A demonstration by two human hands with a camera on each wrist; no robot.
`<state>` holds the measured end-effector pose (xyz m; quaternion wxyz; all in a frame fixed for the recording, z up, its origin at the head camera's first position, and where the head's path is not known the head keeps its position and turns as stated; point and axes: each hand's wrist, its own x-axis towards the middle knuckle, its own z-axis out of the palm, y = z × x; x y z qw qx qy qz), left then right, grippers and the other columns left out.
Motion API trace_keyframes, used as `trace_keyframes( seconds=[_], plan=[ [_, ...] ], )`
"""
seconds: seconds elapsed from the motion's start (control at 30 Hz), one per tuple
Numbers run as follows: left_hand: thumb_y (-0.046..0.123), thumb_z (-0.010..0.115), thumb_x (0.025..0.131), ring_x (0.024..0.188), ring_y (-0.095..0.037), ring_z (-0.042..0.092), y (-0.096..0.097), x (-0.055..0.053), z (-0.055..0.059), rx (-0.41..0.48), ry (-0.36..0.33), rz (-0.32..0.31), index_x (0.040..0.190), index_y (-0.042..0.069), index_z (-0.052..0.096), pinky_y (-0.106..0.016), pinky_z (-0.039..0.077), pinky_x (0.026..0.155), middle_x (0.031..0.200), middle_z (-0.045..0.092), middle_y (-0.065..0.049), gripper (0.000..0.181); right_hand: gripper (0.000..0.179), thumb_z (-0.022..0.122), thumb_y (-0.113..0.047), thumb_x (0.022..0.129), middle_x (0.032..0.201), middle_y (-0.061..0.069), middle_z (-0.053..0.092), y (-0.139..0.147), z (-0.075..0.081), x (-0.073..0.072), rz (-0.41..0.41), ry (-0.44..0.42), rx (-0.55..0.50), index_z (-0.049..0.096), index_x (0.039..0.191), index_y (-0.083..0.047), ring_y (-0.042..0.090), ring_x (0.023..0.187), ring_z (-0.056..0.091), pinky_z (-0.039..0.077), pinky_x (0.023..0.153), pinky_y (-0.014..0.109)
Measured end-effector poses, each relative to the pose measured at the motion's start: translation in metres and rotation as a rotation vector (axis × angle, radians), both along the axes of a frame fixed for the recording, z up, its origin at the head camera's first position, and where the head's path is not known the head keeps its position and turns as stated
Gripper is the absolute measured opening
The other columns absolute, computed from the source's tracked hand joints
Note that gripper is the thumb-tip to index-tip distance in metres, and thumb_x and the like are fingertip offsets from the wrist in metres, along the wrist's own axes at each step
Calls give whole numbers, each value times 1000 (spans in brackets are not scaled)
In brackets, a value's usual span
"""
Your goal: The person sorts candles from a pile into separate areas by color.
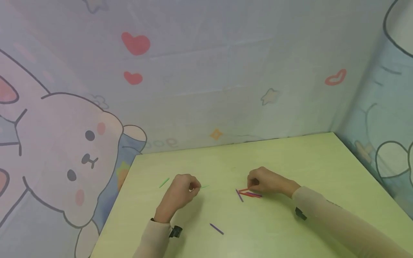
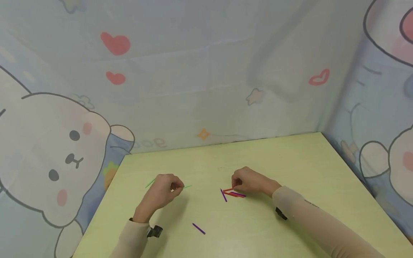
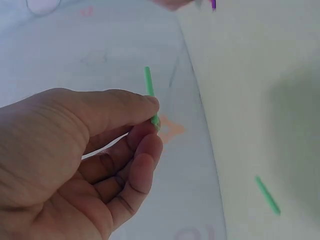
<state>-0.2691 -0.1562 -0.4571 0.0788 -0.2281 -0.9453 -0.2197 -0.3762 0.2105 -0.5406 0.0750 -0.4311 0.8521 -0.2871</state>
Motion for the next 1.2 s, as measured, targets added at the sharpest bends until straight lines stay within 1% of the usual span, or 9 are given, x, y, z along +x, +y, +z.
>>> trace_keyframes(
  seconds=[0.17, 0.3, 0.4, 0.57, 0.73, 0.8, 0.9, 1.1, 1.2],
  plan=[
    [-6, 79, 95, 82, -13, 70, -24, -9, 2, 12, -16, 99, 96, 4, 85, -34, 63, 76, 94, 81, -4, 12, 20, 86, -7, 97, 87, -16, 66, 0, -2, -1, 0, 12, 3, 77, 88, -23, 0, 78, 57, 56, 72, 23],
    [-2, 81, 96, 82, -14, 72, -44, -15, 0, 23, -31, 176, 98, 3, 85, -38, 64, 76, 93, 80, -5, 6, 20, 86, -8, 97, 87, -15, 66, 0, -2, -1, 3, 12, 5, 77, 88, -23, 0, 78, 57, 55, 72, 23],
    [-1, 81, 97, 82, -16, 73, -62, -20, -5, 38, -34, 220, 100, 2, 85, -39, 65, 76, 92, 80, -6, 6, 20, 86, -8, 97, 87, -16, 66, 0, -2, -1, 0, 9, 8, 77, 88, -23, 0, 78, 57, 55, 72, 23],
    [0, 79, 97, 83, -20, 72, -90, -29, -18, 65, -34, 299, 101, 2, 84, -42, 64, 78, 91, 79, -7, 7, 21, 86, -7, 97, 87, -15, 66, -1, -2, -1, -7, 4, 8, 77, 88, -23, 0, 78, 57, 55, 72, 23],
    [1, 79, 97, 84, -23, 73, -110, -35, -32, 64, -62, 375, 100, 2, 85, -46, 64, 80, 90, 79, -7, 6, 21, 86, -7, 97, 87, -16, 66, 0, -2, -1, -8, 3, 6, 77, 88, -23, 0, 78, 57, 56, 72, 23],
    [1, 79, 97, 83, -23, 73, -115, -37, -38, 62, -74, 393, 98, 1, 84, -46, 64, 79, 88, 78, -7, 5, 21, 86, -7, 97, 87, -16, 66, -1, -2, 0, -7, 8, 7, 77, 87, -23, 0, 78, 57, 55, 72, 23],
    [1, 79, 95, 80, -22, 72, -120, -40, -46, 57, -80, 403, 94, 0, 84, -45, 63, 77, 85, 77, -7, 5, 21, 86, -6, 97, 87, -15, 66, 0, -1, 0, 2, 14, -2, 77, 87, -23, 0, 78, 57, 55, 71, 23],
    [0, 79, 93, 77, -22, 71, -126, -47, -60, 26, -68, 405, 91, -2, 83, -44, 63, 75, 83, 77, -6, 4, 21, 85, -5, 96, 86, -14, 66, 0, 0, 0, 1, 5, -10, 78, 87, -22, 0, 78, 56, 55, 71, 22],
    [-1, 79, 93, 77, -21, 71, -127, -49, -64, 24, -82, 408, 90, -1, 83, -45, 63, 76, 82, 77, -6, 5, 21, 85, -5, 96, 87, -15, 66, 0, -1, 0, -3, 5, -6, 78, 88, -22, 0, 78, 56, 55, 72, 22]
  ],
)
